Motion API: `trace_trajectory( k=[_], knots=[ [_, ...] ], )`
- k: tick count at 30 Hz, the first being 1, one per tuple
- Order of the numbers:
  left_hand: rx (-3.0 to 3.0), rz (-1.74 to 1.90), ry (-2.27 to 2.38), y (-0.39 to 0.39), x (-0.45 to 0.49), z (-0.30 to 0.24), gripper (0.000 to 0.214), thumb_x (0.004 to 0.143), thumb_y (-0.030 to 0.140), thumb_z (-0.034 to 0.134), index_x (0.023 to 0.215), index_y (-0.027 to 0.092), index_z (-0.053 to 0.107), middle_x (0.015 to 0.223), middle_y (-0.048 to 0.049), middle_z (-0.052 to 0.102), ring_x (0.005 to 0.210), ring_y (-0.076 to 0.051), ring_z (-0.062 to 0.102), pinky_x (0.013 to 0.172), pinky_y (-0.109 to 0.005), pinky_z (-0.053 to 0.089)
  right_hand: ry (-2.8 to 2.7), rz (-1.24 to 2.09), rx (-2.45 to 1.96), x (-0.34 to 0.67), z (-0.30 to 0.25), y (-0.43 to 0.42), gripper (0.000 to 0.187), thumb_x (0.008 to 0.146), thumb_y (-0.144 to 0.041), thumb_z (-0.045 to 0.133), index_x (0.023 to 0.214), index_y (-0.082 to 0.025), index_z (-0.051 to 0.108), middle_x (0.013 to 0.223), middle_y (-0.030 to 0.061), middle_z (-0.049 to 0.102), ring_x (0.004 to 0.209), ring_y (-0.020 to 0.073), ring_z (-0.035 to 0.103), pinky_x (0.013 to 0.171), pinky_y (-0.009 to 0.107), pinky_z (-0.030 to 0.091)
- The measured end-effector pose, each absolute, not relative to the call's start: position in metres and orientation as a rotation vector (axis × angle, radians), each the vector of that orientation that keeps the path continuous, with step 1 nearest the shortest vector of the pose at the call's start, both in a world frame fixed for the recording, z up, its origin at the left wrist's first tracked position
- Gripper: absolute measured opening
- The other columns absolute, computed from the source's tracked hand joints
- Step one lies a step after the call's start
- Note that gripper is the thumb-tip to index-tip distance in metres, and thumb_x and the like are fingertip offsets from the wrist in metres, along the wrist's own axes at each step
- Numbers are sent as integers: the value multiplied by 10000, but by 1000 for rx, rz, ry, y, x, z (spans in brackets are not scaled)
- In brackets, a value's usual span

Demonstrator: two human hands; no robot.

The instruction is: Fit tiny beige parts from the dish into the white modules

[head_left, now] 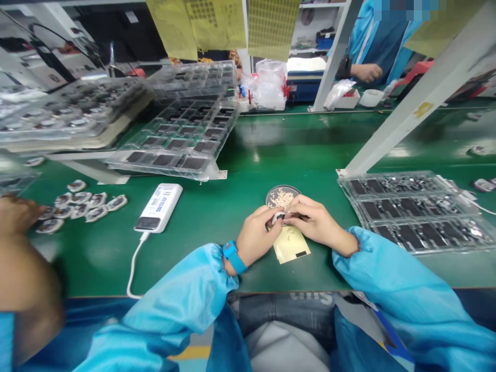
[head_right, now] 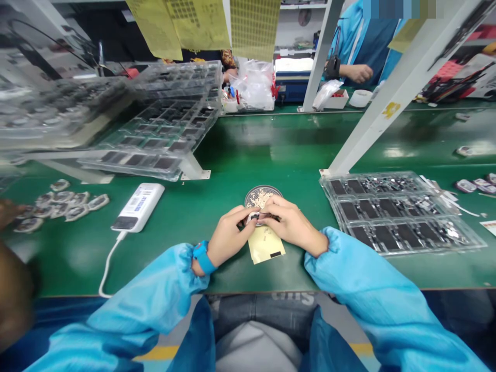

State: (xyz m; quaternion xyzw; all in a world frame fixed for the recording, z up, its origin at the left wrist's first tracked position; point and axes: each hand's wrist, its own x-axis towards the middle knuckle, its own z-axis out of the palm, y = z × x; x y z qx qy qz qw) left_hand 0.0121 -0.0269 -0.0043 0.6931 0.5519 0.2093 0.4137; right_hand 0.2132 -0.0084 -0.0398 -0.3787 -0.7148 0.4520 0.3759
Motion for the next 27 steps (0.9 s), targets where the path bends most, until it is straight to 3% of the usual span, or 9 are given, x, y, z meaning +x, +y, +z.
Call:
trace_trajectory(
  k=[10, 16, 20, 27],
  knots=[
    [1675, 561, 1428, -23, 11, -2, 283, 898, 180, 589, 1132, 175, 749, 777, -9, 581, 680, -122, 522, 665, -247, 434, -1770, 1153, -956, 211, -34, -7, 31, 912, -201, 701, 882, -197, 694, 895, 35, 628, 850, 160, 608, 744, 299, 494],
    [1614, 632, 1439, -19, 7, -10, 268, 886, 176, 597, 1100, 197, 756, 770, -1, 584, 667, -118, 524, 672, -245, 449, -1744, 1010, -1281, 223, -40, 2, 86, 927, -251, 680, 871, -187, 691, 905, 41, 649, 823, 167, 611, 732, 308, 482],
    [1571, 692, 1463, -16, -2, -16, 271, 889, 178, 590, 1096, 217, 759, 841, -14, 656, 688, -118, 548, 698, -250, 466, -1774, 981, -1435, 234, -50, 7, 146, 960, -297, 626, 912, -193, 716, 914, 45, 678, 870, 187, 637, 804, 333, 491],
    [1256, 764, 1620, 43, -25, -51, 283, 861, 218, 654, 1119, 154, 750, 899, -50, 717, 721, -130, 617, 723, -244, 496, -1692, 1067, -1516, 235, -54, 5, 149, 914, -342, 660, 919, -208, 724, 923, 37, 689, 833, 184, 642, 740, 312, 484]
  ],
)
